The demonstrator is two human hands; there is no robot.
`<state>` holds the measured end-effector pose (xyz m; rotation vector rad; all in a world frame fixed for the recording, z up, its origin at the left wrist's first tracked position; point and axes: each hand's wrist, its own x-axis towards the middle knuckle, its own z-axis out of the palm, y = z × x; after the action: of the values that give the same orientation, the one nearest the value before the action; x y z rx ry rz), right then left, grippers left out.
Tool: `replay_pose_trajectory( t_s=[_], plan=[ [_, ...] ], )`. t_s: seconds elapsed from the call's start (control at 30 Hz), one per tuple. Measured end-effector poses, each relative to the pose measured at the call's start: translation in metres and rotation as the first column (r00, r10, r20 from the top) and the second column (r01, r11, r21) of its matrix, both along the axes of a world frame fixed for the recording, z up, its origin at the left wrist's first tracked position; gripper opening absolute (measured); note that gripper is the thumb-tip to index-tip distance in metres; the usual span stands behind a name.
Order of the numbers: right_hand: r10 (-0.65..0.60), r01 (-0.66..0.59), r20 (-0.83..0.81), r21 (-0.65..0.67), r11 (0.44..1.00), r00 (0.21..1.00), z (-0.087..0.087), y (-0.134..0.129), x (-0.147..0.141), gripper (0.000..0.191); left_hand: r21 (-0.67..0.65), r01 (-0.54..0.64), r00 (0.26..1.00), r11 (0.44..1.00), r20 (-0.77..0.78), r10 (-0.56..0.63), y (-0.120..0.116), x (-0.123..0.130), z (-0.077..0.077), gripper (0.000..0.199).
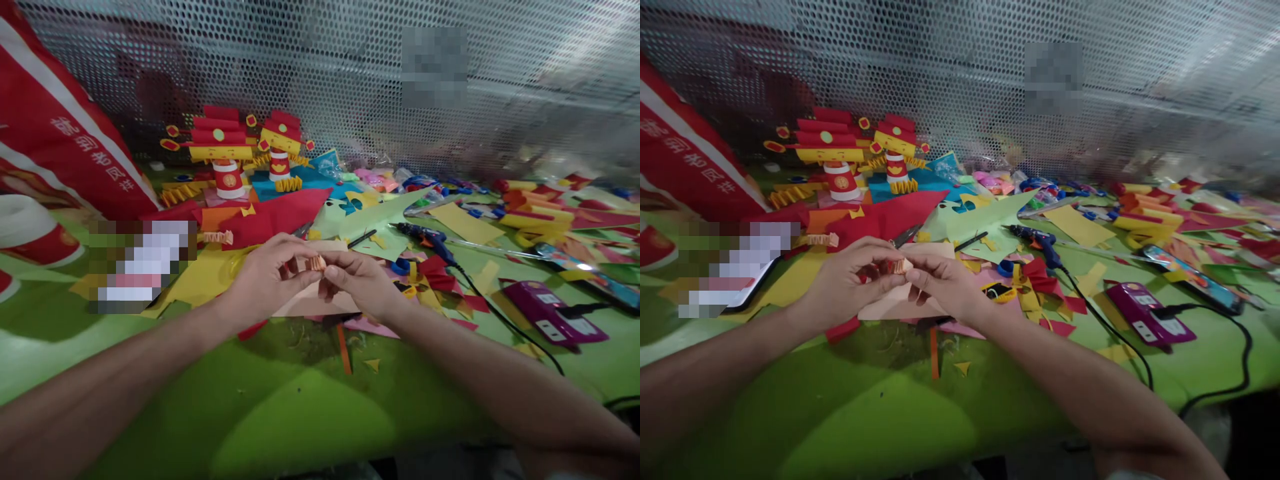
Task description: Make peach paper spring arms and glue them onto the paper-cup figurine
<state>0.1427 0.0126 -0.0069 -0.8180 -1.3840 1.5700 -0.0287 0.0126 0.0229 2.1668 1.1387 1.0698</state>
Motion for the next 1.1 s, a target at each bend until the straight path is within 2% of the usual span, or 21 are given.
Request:
replay_pose_trajectory(
  t_s=[0.13,0.2,0.3,0.47,0.73,0.87,0.97,1.1],
  plan=[
    [-0.163,0.161,0.032,0.05,0.986,0.986,0.0,-0.001,-0.002,0.035,-0.106,0.007,1.0,0.994,-0.002,-0.007,-0.001,0.001,0.001,0.012],
    [-0.191,0.187,0.054,0.062,0.98,0.98,-0.001,0.0,-0.002,0.031,-0.176,0.014,1.0,0.984,0.004,-0.013,-0.001,0.001,0.001,0.012],
    [-0.185,0.184,0.011,0.045,0.982,0.983,-0.003,0.001,-0.002,0.031,-0.285,0.048,0.995,0.957,0.102,-0.02,0.0,0.001,0.0,0.016],
    [-0.162,0.162,-0.134,-0.016,0.987,0.978,-0.005,0.003,-0.004,0.03,-0.422,0.089,0.971,0.902,0.24,0.016,0.002,0.002,-0.004,0.042],
    [-0.186,0.161,-0.219,-0.128,0.979,0.958,-0.002,0.001,-0.006,0.026,-0.427,0.162,0.953,0.89,0.301,-0.03,0.001,0.0,-0.01,0.058],
    [-0.204,0.177,-0.24,-0.128,0.976,0.949,-0.002,0.001,-0.005,0.025,-0.401,0.097,0.948,0.911,0.317,0.038,0.001,0.001,-0.011,0.042],
    [-0.197,0.175,-0.232,-0.112,0.978,0.953,-0.003,0.001,-0.005,0.025,-0.415,0.113,0.928,0.903,0.37,0.053,0.003,0.003,-0.012,0.028],
    [-0.176,0.157,-0.218,-0.104,0.982,0.96,-0.003,0.001,-0.006,0.026,-0.42,0.119,0.922,0.9,0.383,0.056,0.003,0.004,-0.014,0.023]
  ],
)
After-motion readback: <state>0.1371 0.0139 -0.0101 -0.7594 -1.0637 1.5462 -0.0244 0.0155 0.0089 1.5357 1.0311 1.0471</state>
